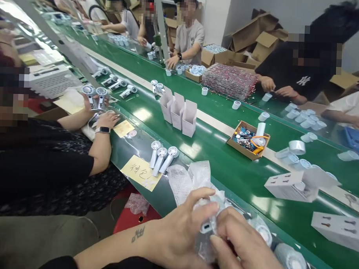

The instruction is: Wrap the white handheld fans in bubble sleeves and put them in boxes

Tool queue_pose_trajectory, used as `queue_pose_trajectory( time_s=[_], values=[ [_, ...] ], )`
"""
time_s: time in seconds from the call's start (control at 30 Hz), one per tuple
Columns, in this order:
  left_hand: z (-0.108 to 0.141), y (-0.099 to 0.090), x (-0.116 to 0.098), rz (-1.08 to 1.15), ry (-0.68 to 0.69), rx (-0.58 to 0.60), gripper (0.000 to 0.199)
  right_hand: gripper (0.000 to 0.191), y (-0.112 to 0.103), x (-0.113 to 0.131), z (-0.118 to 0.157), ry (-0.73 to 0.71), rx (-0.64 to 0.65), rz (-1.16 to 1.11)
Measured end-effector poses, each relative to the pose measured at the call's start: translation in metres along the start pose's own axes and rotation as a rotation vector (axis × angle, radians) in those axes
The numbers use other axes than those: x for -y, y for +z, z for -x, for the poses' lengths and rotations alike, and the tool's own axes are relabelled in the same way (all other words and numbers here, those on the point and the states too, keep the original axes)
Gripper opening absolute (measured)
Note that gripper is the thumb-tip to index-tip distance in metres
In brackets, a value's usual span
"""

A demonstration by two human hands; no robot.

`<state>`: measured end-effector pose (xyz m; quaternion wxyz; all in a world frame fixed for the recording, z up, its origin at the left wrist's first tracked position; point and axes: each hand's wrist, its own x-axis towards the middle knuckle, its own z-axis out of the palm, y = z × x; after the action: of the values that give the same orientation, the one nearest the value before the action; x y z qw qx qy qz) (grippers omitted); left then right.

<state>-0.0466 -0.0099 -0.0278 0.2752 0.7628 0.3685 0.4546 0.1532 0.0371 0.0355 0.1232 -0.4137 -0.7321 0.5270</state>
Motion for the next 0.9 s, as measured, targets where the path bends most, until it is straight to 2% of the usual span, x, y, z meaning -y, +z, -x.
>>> queue_pose_trajectory(
  time_s=[0.1,0.2,0.23,0.27,0.3,0.33,0.37,0.43,0.47,0.5,0.57,0.6,0.67,0.7,0.77,0.83,0.9],
  values=[
    [0.009,-0.002,0.011,-0.168,-0.041,-0.156,0.065,0.018,-0.002,0.018,-0.034,-0.064,0.184,0.075],
    [0.016,-0.018,0.019,-0.267,-0.024,-0.23,0.037,0.026,-0.021,0.021,-0.085,-0.152,0.363,0.058],
    [0.019,-0.025,0.021,-0.271,-0.054,-0.257,0.032,0.031,-0.028,0.018,-0.111,-0.192,0.342,0.028],
    [0.022,-0.03,0.024,-0.255,-0.111,-0.298,0.027,0.033,-0.035,0.012,-0.141,-0.235,0.266,-0.006],
    [0.025,-0.035,0.027,-0.223,-0.179,-0.344,0.024,0.034,-0.04,0.004,-0.176,-0.268,0.107,-0.035],
    [0.029,-0.039,0.031,-0.182,-0.247,-0.39,0.024,0.025,-0.044,-0.005,-0.214,-0.269,-0.1,-0.012],
    [0.032,-0.042,0.036,-0.146,-0.312,-0.428,0.026,0.031,-0.045,-0.016,-0.253,-0.29,-0.289,0.018],
    [0.04,-0.047,0.045,-0.107,-0.439,-0.462,0.035,0.083,-0.042,-0.038,-0.326,-0.34,-0.355,0.111],
    [0.044,-0.049,0.05,-0.096,-0.499,-0.464,0.038,0.1,-0.037,-0.049,-0.357,-0.334,-0.356,0.146],
    [0.046,-0.053,0.055,-0.076,-0.557,-0.464,0.036,0.108,-0.031,-0.058,-0.382,-0.314,-0.311,0.153],
    [0.048,-0.063,0.064,0.029,-0.671,-0.516,0.022,0.111,-0.016,-0.074,-0.413,-0.286,-0.234,0.126],
    [0.046,-0.071,0.07,0.119,-0.727,-0.589,0.017,0.108,-0.01,-0.079,-0.418,-0.274,-0.211,0.107],
    [0.034,-0.089,0.084,0.324,-0.804,-0.825,0.024,0.103,-0.002,-0.086,-0.415,-0.256,-0.217,0.084],
    [0.023,-0.098,0.092,0.416,-0.802,-0.959,0.029,0.102,-0.001,-0.089,-0.406,-0.252,-0.228,0.09],
    [-0.006,-0.111,0.111,0.56,-0.699,-1.169,0.036,0.101,-0.005,-0.094,-0.38,-0.259,-0.24,0.118],
    [-0.042,-0.111,0.131,0.675,-0.569,-1.243,0.04,0.103,-0.015,-0.103,-0.344,-0.29,-0.238,0.149],
    [-0.079,-0.091,0.15,0.776,-0.526,-1.184,0.043,0.103,-0.028,-0.117,-0.304,-0.32,-0.246,0.17]
  ],
)
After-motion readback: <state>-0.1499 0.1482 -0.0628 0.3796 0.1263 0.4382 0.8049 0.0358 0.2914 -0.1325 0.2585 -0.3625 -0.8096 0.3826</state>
